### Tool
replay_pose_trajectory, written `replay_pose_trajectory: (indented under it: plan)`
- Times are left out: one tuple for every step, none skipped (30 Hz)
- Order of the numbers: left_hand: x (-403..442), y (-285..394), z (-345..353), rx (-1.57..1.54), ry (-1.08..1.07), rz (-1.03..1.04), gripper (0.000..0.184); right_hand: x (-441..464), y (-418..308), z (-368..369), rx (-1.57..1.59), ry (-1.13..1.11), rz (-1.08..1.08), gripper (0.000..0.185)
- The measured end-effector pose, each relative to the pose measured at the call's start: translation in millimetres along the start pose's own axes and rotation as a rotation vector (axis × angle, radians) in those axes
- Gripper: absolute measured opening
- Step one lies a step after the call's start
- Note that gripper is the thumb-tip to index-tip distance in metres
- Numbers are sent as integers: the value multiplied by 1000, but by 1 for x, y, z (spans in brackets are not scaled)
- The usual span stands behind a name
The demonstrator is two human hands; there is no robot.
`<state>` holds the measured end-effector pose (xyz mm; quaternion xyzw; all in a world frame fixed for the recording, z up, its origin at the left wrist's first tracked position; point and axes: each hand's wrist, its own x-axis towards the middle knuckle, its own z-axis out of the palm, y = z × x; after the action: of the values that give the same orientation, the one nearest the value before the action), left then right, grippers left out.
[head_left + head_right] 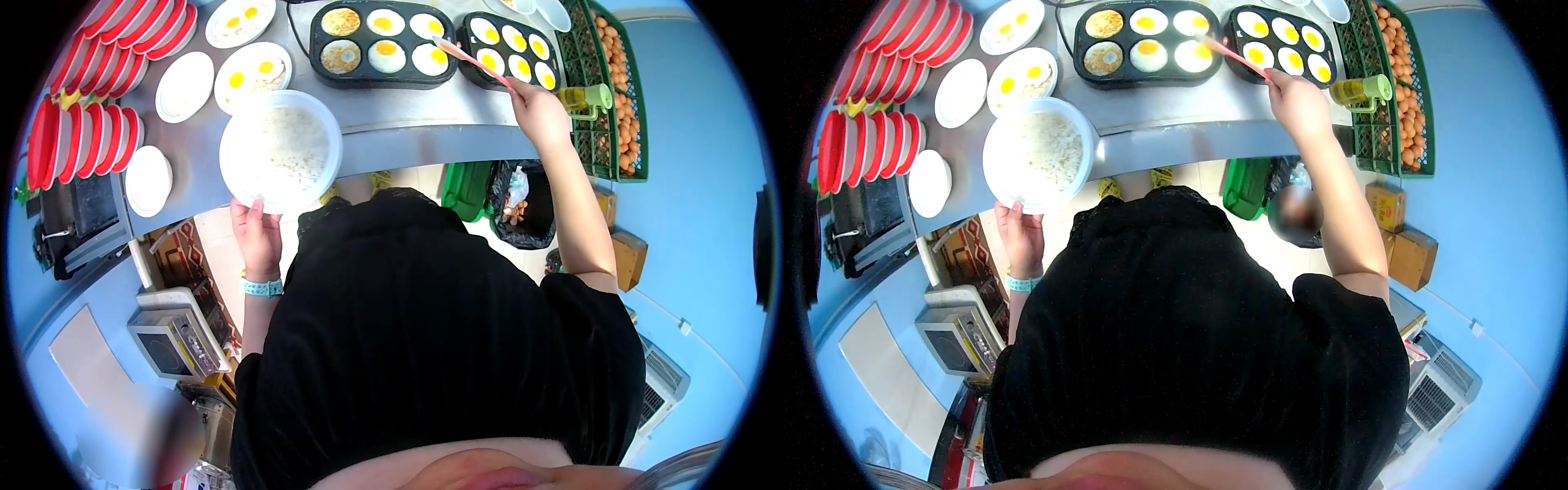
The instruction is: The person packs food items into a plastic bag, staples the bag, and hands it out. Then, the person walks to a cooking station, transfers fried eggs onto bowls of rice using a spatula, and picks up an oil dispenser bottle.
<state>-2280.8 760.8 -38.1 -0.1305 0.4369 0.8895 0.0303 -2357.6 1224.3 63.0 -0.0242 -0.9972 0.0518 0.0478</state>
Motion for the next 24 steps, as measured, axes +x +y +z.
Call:
replay_pose_trajectory:
  plan:
    - [0, -5, -1, 23, -25, -16, 30, 2, 2, 5, -23, 0, -12, 23]
    - [-1, -8, -1, 47, -49, -33, 30, 2, 5, 8, -45, 0, -22, 23]
    - [-2, -9, 1, 37, -53, -48, 29, 4, 2, 8, -44, 1, -23, 23]
    - [-3, -10, 3, 39, -54, -47, 29, 7, -2, 7, -85, -58, 20, 25]
    - [-3, -9, 5, 13, -56, -60, 25, 9, -5, 5, -125, -120, 64, 26]
    - [-4, -9, 6, -14, -57, -73, 21, 10, -5, 2, -124, -121, 66, 26]
    - [-3, -11, 7, -13, -57, -74, 21, 11, -5, -1, -110, -157, 101, 28]
    - [-2, -12, 8, 0, -67, -68, 21, 11, -4, -3, -97, -193, 137, 30]
    - [-4, -14, 10, 15, -76, -64, 21, 8, 4, -5, -96, -196, 139, 30]
    - [-4, -14, 12, 17, -75, -66, 21, 6, 14, -6, 68, -262, 235, 31]
    - [-4, -13, 15, 14, -58, -78, 22, 5, 22, -6, 232, -324, 330, 31]
    - [-4, -16, 21, 11, -43, -91, 22, 1, 32, -2, 232, -323, 332, 31]
    - [-3, -16, 23, 11, -44, -93, 22, -5, 37, 6, 377, -393, 461, 34]
    - [-1, -17, 27, 1, -46, -110, 23, -9, 41, 12, 523, -461, 591, 37]
    - [1, -18, 29, -9, -48, -126, 23, -14, 32, 14, 614, -458, 638, 38]
    - [4, -21, 32, -8, -48, -126, 23, -22, 31, 29, 719, -423, 694, 36]
    - [8, -25, 34, -11, -50, -164, 23, -30, 30, 48, 859, -396, 735, 34]
    - [11, -30, 39, -14, -52, -202, 23, -38, 31, 67, 999, -367, 774, 33]
    - [13, -36, 49, -15, -39, -217, 23, -47, 31, 85, 1076, -356, 814, 30]
    - [18, -41, 51, -13, -36, -215, 23, -51, 27, 98, 1152, -345, 852, 28]
    - [23, -47, 51, 24, -97, -249, 27, -54, 17, 102, 1218, -311, 853, 27]
    - [28, -50, 53, 62, -159, -283, 30, -58, 13, 109, 1220, -315, 851, 27]
    - [32, -56, 58, 51, -149, -296, 28, -64, 12, 117, 1301, -274, 894, 27]
    - [35, -59, 62, 55, -148, -296, 28, -68, 9, 121, 1382, -230, 936, 28]
